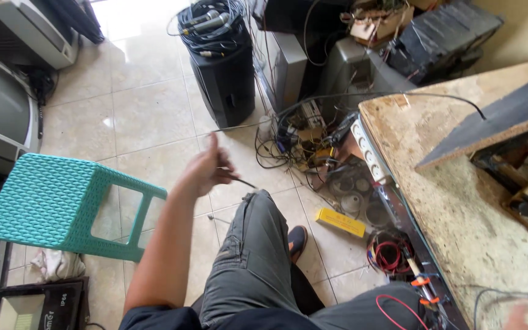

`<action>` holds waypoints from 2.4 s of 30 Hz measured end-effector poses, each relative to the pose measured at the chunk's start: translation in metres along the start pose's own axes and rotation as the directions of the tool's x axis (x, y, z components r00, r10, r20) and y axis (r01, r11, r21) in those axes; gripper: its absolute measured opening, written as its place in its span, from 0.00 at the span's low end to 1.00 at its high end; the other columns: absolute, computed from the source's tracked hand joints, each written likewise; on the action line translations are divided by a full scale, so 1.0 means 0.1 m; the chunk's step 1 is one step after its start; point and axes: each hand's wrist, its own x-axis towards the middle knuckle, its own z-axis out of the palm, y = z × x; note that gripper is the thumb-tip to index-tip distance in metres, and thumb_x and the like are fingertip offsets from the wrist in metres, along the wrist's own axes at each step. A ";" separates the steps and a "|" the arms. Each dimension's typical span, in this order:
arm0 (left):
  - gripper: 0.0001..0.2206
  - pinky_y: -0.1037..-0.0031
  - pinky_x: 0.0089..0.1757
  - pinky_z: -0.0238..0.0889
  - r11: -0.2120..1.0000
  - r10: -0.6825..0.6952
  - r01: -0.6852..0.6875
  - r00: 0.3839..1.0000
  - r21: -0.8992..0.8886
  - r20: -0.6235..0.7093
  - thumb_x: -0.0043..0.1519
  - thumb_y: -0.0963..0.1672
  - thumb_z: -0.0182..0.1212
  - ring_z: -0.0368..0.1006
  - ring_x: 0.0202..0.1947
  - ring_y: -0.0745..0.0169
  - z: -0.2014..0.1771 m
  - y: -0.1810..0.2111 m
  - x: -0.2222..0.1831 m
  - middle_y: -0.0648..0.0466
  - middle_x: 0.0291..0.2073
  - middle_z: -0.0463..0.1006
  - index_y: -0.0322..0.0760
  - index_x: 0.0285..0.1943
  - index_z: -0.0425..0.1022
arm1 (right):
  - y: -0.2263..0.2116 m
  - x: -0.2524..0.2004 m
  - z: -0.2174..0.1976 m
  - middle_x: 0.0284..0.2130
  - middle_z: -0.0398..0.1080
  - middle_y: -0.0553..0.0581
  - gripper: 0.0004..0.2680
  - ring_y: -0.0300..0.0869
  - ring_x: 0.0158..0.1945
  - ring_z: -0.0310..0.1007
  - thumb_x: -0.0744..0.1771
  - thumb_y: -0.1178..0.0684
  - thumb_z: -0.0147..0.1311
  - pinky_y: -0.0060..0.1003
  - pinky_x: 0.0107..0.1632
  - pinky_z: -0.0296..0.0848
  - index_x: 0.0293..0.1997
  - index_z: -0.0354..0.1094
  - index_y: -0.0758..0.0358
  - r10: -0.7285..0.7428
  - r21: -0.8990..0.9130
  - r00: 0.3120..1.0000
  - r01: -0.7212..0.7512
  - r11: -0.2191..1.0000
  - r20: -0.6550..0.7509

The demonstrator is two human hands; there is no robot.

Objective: Testing a circuit board with a multimeter and preparing a transformer by removing tape and cutting with scissors

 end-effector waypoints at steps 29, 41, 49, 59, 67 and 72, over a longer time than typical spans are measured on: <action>0.10 0.59 0.35 0.62 0.309 0.440 -0.226 0.895 0.924 0.072 0.64 0.49 0.58 0.74 0.34 0.51 -1.59 -1.69 0.37 0.54 0.31 0.79 0.45 0.33 0.74 | -3.86 2.26 0.79 0.23 0.51 0.41 0.08 0.31 0.24 0.45 0.73 0.40 0.47 0.28 0.32 0.46 0.36 0.58 0.41 0.121 0.854 0.864 -0.502 0.134 0.488; 0.19 0.53 0.42 0.69 0.339 0.732 0.243 0.538 0.909 -0.417 0.69 0.59 0.48 0.78 0.42 0.37 -2.25 0.05 -0.17 0.48 0.40 0.81 0.53 0.52 0.79 | -3.63 0.24 2.40 0.34 0.76 0.61 0.11 0.44 0.27 0.73 0.69 0.48 0.56 0.35 0.28 0.69 0.50 0.70 0.64 0.452 -0.061 0.240 -0.828 0.557 0.859; 0.19 0.69 0.58 0.70 0.419 0.837 -0.786 0.528 0.454 0.141 0.66 0.31 0.38 0.74 0.63 0.48 0.02 0.96 -0.82 0.45 0.66 0.68 0.36 0.62 0.65 | -3.11 -0.79 1.93 0.37 0.77 0.47 0.18 0.37 0.32 0.79 0.66 0.44 0.57 0.30 0.43 0.72 0.64 0.72 0.54 0.450 -0.221 0.149 -0.711 0.668 0.881; 0.11 0.77 0.38 0.69 0.688 0.437 -0.628 0.759 0.364 0.482 0.66 0.39 0.58 0.77 0.41 0.59 2.21 -0.09 0.07 0.42 0.50 0.82 0.37 0.51 0.60 | -3.21 -0.17 0.24 0.44 0.78 0.49 0.15 0.38 0.44 0.81 0.68 0.43 0.52 0.33 0.47 0.72 0.62 0.74 0.47 0.632 -0.247 0.180 -0.814 0.526 0.754; 0.15 0.73 0.47 0.73 0.439 0.339 -0.484 0.870 0.757 0.359 0.57 0.47 0.71 0.80 0.48 0.62 2.83 -1.02 0.71 0.51 0.45 0.85 0.40 0.52 0.83 | -2.84 -0.67 -0.12 0.43 0.82 0.50 0.14 0.36 0.43 0.81 0.66 0.49 0.58 0.28 0.54 0.71 0.58 0.77 0.52 0.685 -0.136 0.266 -0.871 0.473 0.678; 0.16 0.78 0.34 0.71 0.448 0.293 -0.412 0.906 0.794 0.304 0.61 0.45 0.67 0.77 0.32 0.70 3.05 -0.97 0.52 0.54 0.50 0.84 0.41 0.57 0.81 | -3.02 -0.52 -0.23 0.46 0.80 0.48 0.15 0.37 0.46 0.79 0.67 0.45 0.55 0.31 0.55 0.71 0.61 0.75 0.49 0.698 -0.242 0.128 -0.882 0.405 0.704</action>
